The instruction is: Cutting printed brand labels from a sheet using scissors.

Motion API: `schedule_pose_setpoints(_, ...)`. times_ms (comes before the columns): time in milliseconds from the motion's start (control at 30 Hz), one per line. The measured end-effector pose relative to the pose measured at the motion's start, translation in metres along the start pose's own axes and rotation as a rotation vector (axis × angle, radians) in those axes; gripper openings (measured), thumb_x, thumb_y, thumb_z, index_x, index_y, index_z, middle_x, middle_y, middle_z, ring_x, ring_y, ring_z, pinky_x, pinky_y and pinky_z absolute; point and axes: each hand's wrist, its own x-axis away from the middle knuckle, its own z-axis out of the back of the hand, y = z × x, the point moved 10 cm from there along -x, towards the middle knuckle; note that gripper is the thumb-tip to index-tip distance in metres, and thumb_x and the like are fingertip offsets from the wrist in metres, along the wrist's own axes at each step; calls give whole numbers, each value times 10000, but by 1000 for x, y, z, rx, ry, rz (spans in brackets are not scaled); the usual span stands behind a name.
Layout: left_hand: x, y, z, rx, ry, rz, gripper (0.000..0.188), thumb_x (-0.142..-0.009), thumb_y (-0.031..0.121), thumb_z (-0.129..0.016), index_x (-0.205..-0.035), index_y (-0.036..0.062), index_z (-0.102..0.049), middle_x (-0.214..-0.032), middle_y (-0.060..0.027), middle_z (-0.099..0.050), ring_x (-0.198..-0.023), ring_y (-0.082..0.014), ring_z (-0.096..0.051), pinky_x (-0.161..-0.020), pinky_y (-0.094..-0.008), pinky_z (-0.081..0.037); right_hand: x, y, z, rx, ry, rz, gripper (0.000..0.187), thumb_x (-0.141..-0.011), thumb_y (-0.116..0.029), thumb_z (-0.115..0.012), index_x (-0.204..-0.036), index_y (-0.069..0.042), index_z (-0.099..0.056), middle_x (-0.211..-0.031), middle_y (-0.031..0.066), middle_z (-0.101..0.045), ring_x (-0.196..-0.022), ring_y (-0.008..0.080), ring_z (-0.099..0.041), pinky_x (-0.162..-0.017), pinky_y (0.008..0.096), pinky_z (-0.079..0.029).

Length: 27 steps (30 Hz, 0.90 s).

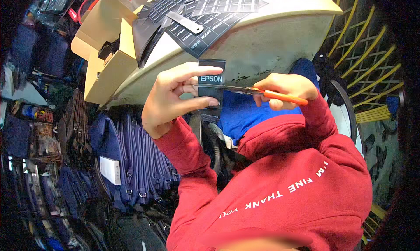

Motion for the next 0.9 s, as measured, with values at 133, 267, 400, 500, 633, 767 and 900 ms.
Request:
schedule_pose_setpoints(133, 2, 5, -3, 11, -17, -1, 526, -656, -61, -745, -1154, 16, -594, -945, 7, -511, -780, -32, -472, -635, -149, -416, 3, -2, -1, 21, 13, -5, 459, -864, -479, -501, -759, -32, -505, -608, 72, -489, -550, 175, -453, -529, 356, -401)
schedule_pose_setpoints(267, 2, -3, -1, 40, -7, 26, 522, -660, -53, -746, -1154, 18, -594, -945, 8, -505, -774, -27, -453, -621, -148, -406, -4, 13, -3, -8, -29, -72, 696, -761, -686, -488, -825, 4, -554, -651, 70, -517, -591, 170, -494, -527, 316, -404)
schedule_pose_setpoints(400, 5, -7, 0, 13, -19, 39, 525, -655, -41, -755, -1151, 21, -597, -924, 16, -487, -749, -22, -416, -590, -147, -377, -2, 10, -5, -8, -29, -113, 676, -771, -675, -490, -808, -3, -553, -623, 63, -509, -566, 161, -487, -511, 316, -400)
schedule_pose_setpoints(500, 4, -3, -1, -20, -30, -20, 528, -649, -32, -762, -1148, 23, -599, -907, 21, -473, -728, -20, -386, -568, -146, -349, -1, 13, -3, 35, 9, -122, 671, -777, -677, -483, -793, -10, -549, -594, 55, -493, -541, 153, -476, -496, 315, -396)
schedule_pose_setpoints(633, 5, -6, 1, -7, -25, 47, 522, -650, -34, -760, -1144, 21, -600, -904, 20, -475, -714, -21, -396, -564, -147, -354, -2, 11, -1, 41, 15, -142, 603, -800, -623, -494, -755, -22, -527, -577, 53, -476, -524, 155, -455, -489, 323, -383)
schedule_pose_setpoints(767, 2, -1, 0, 13, -25, -2, 524, -650, -42, -756, -1145, 19, -598, -909, 22, -483, -685, -14, -384, -547, -148, -346, -3, 15, -1, 87, 19, -196, 456, -822, -482, -526, -733, -35, -508, -564, 47, -459, -511, 154, -429, -482, 330, -369)
schedule_pose_setpoints(900, 3, -3, 1, 49, -32, -5, 529, -648, -51, -752, -1148, 15, -595, -931, 18, -504, -682, -8, -379, -558, -145, -353, -4, 11, -2, 87, 17, -191, 384, -821, -409, -533, -734, -36, -505, -562, 42, -445, -509, 144, -415, -477, 326, -363)
